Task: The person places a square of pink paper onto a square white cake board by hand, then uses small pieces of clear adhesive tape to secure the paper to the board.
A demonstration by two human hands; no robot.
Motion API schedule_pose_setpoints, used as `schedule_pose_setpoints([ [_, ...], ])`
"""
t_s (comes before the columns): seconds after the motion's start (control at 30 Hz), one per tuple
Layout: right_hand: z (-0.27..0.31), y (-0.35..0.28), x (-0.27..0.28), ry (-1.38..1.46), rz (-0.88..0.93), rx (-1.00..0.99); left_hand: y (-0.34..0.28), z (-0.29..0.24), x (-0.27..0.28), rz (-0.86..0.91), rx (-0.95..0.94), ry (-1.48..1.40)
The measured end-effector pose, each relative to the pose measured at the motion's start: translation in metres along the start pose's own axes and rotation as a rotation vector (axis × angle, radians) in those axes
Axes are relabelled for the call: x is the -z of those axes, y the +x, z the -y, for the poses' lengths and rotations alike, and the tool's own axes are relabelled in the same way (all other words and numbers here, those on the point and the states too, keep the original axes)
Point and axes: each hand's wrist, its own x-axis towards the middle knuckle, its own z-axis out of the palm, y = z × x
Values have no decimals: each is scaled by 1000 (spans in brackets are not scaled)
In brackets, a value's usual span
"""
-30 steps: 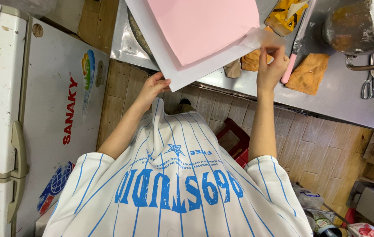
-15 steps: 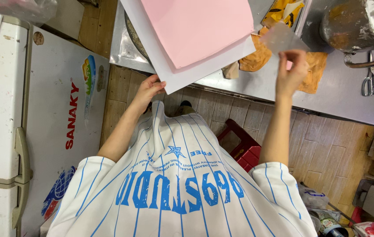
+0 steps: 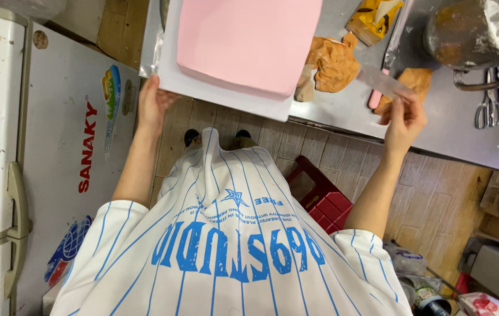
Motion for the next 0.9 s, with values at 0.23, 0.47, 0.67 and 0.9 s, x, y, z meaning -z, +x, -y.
schedule_pose_setpoints([
  [0.23,-4,-7,-28,282,56,-14,-50,37,-90,432,143,-131],
  [0.47,50,-31,-69,228,101,129,-33,53,-76,355,58,-113],
  [0.67,59,-46,-125,105,275,167,6,50,-80,382,21,-195],
  [0.9,20,-44,-200,-224,384,231,4,53,-73,355,-22,-137],
])
